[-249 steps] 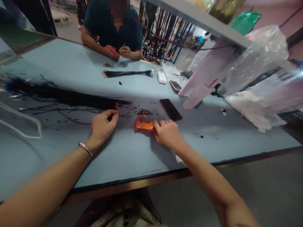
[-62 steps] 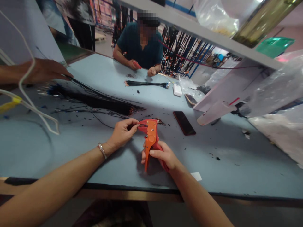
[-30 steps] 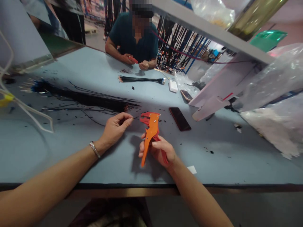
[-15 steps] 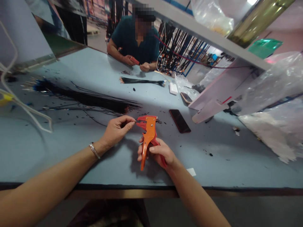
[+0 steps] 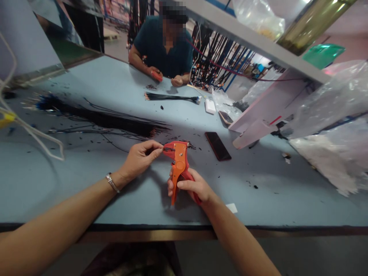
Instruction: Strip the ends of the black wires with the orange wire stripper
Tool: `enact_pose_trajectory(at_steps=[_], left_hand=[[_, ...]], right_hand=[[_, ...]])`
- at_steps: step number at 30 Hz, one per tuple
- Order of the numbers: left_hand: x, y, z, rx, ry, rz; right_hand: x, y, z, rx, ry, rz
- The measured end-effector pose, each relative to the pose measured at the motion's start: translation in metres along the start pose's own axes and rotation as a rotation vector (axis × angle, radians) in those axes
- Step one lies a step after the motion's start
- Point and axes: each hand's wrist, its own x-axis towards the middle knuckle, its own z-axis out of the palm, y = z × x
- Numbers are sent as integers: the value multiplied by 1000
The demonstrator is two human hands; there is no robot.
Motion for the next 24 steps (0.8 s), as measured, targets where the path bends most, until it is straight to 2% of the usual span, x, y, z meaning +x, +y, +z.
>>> enact_pose_trajectory(at_steps=[9, 24], left_hand=[[-1, 1, -1, 19, -16, -4], [-2, -1, 0, 2, -3, 19]], right_hand=[[-1, -2, 6, -69, 61, -57], [-2, 0, 5, -30, 81, -27]])
